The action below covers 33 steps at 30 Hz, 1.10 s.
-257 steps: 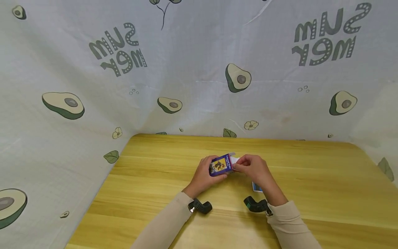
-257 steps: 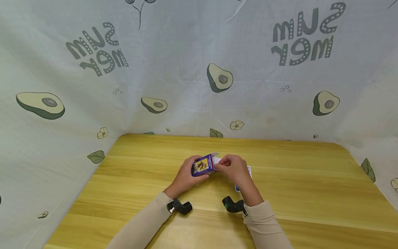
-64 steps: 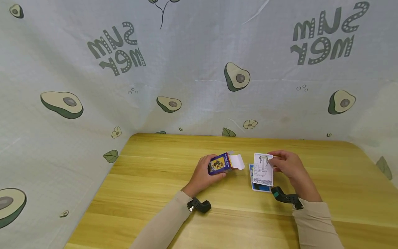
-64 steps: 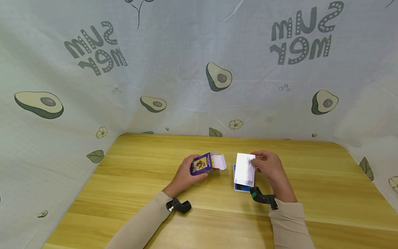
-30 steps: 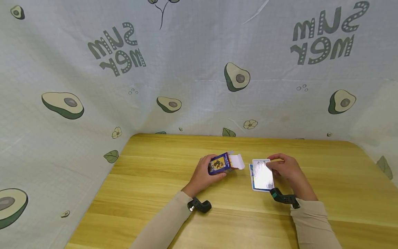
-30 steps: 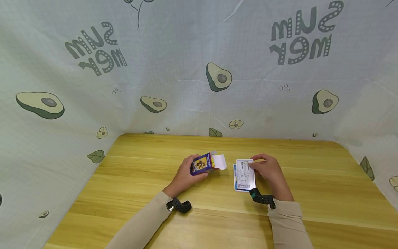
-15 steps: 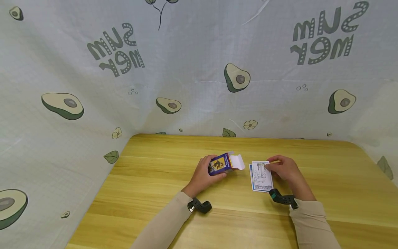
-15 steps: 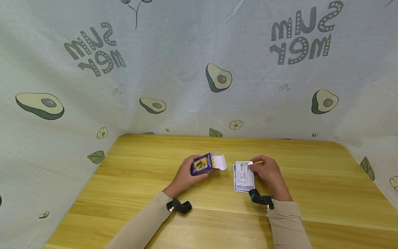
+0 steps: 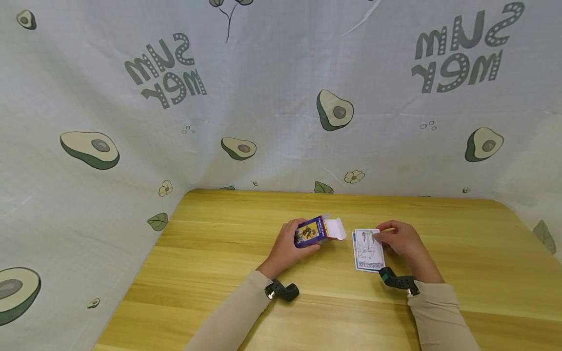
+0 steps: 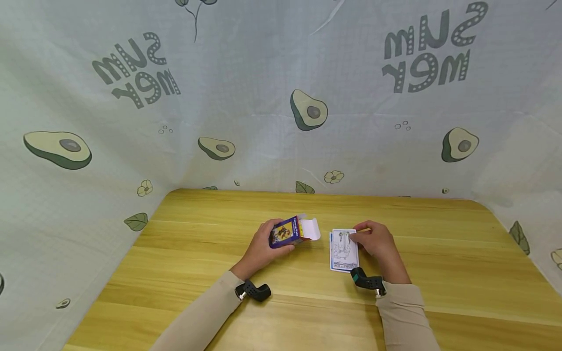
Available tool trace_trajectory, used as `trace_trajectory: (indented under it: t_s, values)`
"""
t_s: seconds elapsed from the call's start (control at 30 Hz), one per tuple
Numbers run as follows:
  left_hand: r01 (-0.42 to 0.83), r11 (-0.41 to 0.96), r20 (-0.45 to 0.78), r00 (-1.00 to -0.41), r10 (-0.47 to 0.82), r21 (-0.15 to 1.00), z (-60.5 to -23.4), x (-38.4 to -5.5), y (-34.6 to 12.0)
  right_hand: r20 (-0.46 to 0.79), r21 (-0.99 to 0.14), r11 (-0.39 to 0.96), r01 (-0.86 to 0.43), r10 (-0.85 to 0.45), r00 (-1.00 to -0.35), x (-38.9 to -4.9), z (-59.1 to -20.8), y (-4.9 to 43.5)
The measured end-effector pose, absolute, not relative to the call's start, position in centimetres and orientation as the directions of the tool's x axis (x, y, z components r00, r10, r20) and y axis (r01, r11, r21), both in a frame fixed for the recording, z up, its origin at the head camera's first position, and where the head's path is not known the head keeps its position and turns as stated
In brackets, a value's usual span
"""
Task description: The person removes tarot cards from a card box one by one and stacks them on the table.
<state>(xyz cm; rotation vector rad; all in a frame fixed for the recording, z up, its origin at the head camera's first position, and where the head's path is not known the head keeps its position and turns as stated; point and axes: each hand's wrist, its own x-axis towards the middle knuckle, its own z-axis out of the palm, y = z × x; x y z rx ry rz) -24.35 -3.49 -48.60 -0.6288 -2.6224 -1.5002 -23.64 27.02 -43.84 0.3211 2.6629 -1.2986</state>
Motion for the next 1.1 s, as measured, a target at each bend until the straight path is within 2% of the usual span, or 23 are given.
trace_trajectory:
  t_s: [0.57, 1.1]
  values:
    - [0.378, 0.446, 0.248, -0.914, 0.323, 0.811, -48.84, -24.22, -3.49, -0.240, -0.777, 0.567, 0.273, 0.134, -0.962, -23.26, -43.82, 27.29]
    - [0.382, 0.446, 0.251, -0.912, 0.325, 0.810, -48.83, -24.21, -3.54, -0.243, -0.750, 0.615, 0.244, 0.087, -0.966, -23.26, -43.84, 27.10]
